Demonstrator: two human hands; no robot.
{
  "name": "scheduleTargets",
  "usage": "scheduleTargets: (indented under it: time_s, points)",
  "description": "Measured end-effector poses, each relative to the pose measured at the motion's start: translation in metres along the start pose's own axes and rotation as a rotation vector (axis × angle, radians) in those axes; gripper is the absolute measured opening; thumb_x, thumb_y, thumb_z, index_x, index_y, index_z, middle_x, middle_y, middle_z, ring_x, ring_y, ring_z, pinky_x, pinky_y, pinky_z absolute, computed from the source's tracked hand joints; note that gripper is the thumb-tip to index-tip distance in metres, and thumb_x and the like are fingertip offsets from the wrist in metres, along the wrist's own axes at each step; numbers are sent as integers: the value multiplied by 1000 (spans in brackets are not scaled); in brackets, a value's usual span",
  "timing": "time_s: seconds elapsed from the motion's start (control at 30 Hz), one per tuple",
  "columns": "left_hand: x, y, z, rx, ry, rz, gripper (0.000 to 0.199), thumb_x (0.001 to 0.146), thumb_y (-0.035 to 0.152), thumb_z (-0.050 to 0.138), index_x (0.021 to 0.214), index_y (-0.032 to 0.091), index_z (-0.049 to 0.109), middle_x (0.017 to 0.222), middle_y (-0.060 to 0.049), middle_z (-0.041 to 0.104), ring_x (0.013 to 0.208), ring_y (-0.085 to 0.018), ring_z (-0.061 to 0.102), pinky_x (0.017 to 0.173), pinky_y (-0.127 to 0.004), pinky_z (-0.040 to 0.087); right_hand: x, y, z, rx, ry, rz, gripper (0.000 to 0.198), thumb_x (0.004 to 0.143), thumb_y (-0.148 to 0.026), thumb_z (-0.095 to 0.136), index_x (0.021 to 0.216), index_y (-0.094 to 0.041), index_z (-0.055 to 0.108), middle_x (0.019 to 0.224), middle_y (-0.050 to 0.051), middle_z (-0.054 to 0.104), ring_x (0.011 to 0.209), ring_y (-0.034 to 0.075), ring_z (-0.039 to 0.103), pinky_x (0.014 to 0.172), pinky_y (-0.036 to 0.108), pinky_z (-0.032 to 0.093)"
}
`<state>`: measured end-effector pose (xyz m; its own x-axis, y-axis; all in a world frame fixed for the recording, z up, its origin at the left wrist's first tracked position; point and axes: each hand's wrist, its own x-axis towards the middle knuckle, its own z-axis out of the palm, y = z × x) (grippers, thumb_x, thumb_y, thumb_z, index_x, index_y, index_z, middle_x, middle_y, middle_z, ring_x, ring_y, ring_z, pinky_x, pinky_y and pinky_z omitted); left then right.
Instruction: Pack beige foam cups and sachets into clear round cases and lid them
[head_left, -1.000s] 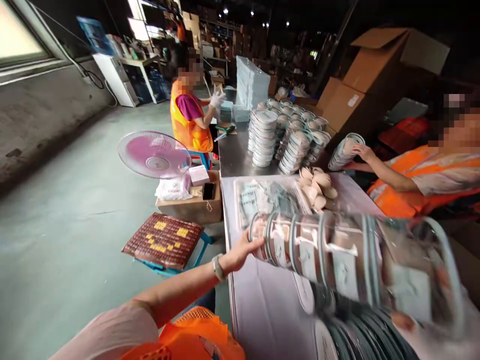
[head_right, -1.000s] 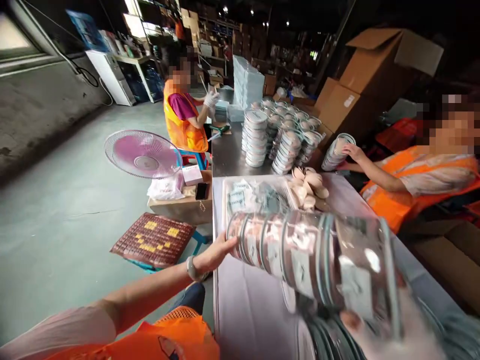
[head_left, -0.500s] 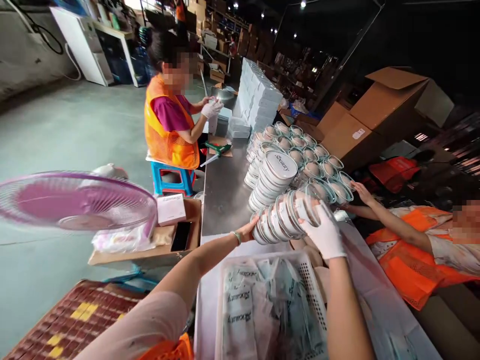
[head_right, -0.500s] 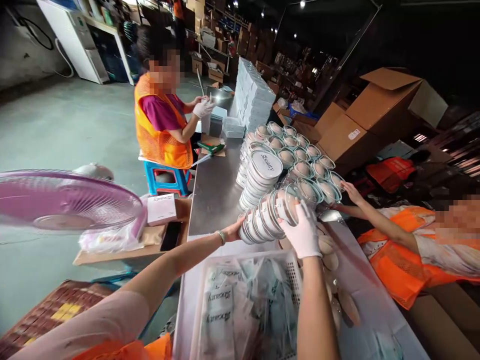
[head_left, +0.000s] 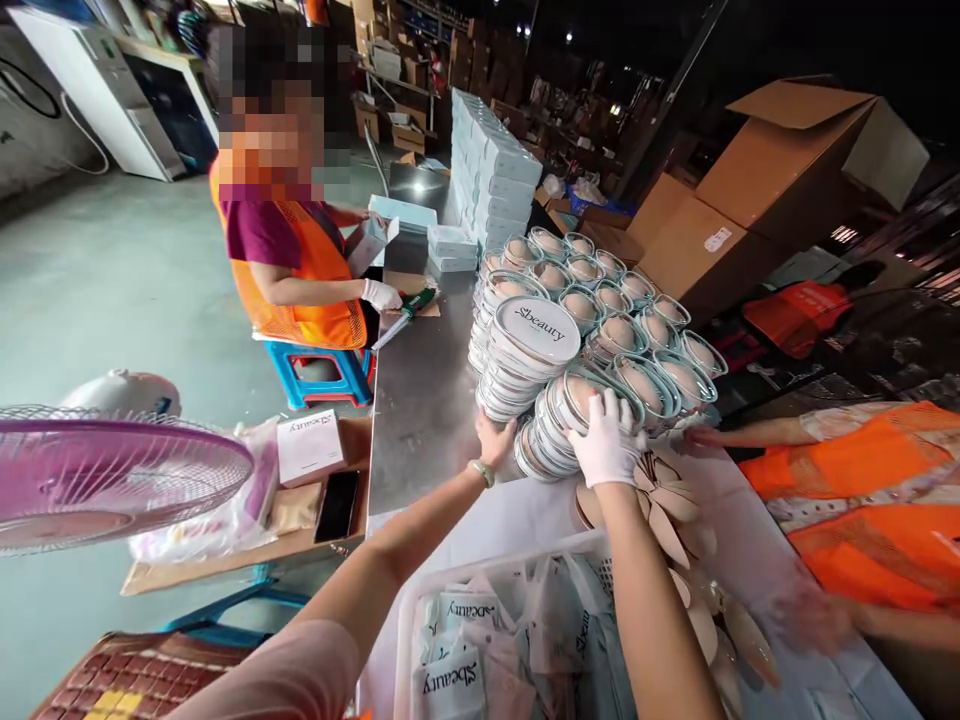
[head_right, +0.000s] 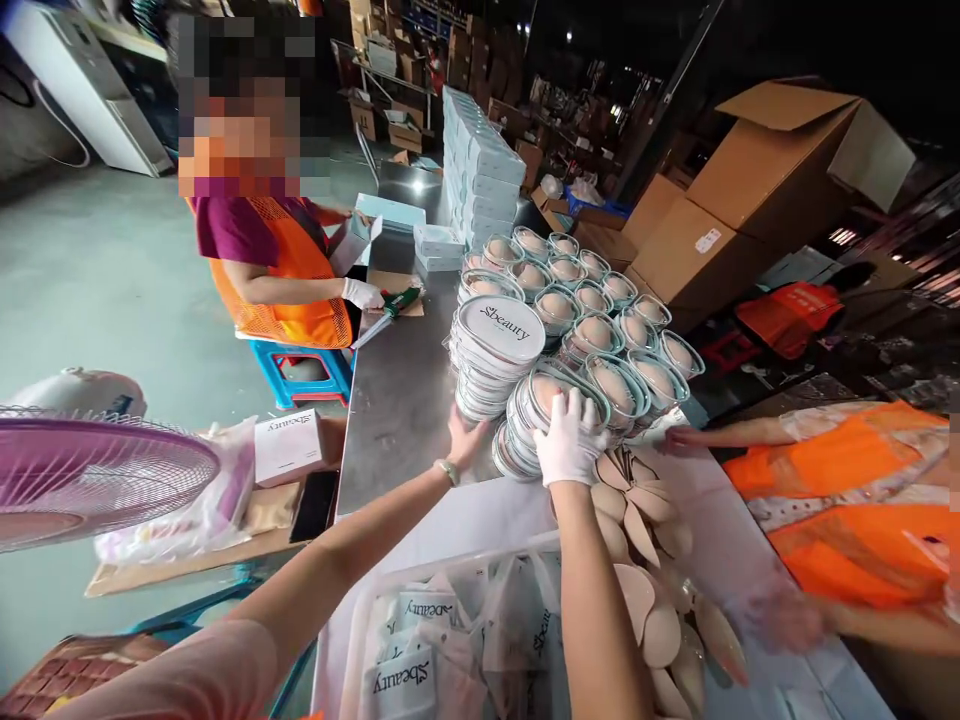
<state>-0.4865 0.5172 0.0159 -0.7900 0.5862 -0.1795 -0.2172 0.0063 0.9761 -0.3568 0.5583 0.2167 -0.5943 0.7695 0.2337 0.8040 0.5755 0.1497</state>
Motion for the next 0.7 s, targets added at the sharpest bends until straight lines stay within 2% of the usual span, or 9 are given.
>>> scheduleTargets:
  time_s: [0.07, 0.13, 0.2, 0.27, 0.37, 0.43, 0.57, 0.63, 0.7]
  points:
    - [23, 26, -25, -22, 87, 149, 119, 86, 59, 76, 165, 29, -8, 178, -13, -2, 165, -29, 3, 135, -46, 15, -2, -4, -4, 4, 9, 20, 74, 87, -41, 74, 153, -22, 46, 167, 14, 39, 149, 34, 35, 114, 61, 34]
    - [50, 60, -50, -36, 72, 430, 136, 76, 63, 84, 166, 29, -12, 178, -15, -3, 165, -30, 4, 134, -46, 14, -1, -10, -9, 34, 32, 10, 79, 89, -46, 71, 156, -19, 40, 168, 16, 35, 150, 34, 35, 117, 63, 29]
    - [76, 98, -70, 25, 3, 704, 149, 63, 67, 92, 168, 27, -7, 177, -16, -5, 165, -33, 2, 134, -46, 12, 3, -17, -15, 75, 79, -11, 85, 89, -50, 68, 160, -18, 33, 170, 20, 30, 151, 35, 34, 118, 64, 27]
    - [97, 133, -82, 143, -83, 852, 149, 54, 66, 97, 168, 23, 11, 177, -18, 3, 164, -37, 5, 133, -48, 14, 13, -27, -20, 111, 126, -41, 88, 89, -51, 67, 162, -19, 29, 171, 22, 26, 152, 36, 32, 118, 65, 26]
    - [112, 171, -85, 301, -257, 891, 103, 61, 57, 97, 148, 21, 55, 161, -19, 47, 155, -40, 37, 127, -51, 31, 33, -44, -25, 170, 140, -81, 89, 88, -47, 69, 163, -23, 27, 172, 21, 24, 154, 38, 30, 118, 69, 24]
    - [113, 187, -82, 307, -288, 876, 70, 69, 49, 94, 128, 20, 71, 139, -16, 68, 139, -37, 57, 122, -50, 40, 47, -53, -27, 243, 128, -49, 95, 84, -45, 73, 163, -21, 26, 171, 22, 25, 154, 39, 30, 119, 70, 24]
    - [103, 213, -75, 90, -165, 810, 56, 76, 49, 90, 119, 17, 74, 126, -13, 74, 123, -32, 67, 114, -48, 48, 53, -58, -41, 552, 259, 66, 107, 74, -42, 78, 163, -13, 25, 170, 26, 25, 156, 37, 29, 126, 60, 25]
    - [89, 228, -78, -62, -154, 791, 61, 79, 56, 86, 124, 17, 71, 129, -14, 72, 120, -30, 68, 108, -46, 53, 37, -52, -54, 849, 326, 115, 110, 74, -48, 75, 164, -15, 21, 170, 25, 24, 156, 34, 32, 126, 55, 29]
    - [59, 239, -88, -124, -174, 835, 67, 77, 62, 85, 126, 19, 70, 133, -14, 70, 124, -31, 66, 109, -46, 53, 6, -43, -68, 1212, 273, 151, 107, 79, -61, 68, 165, -26, 15, 172, 20, 24, 151, 32, 42, 118, 56, 41]
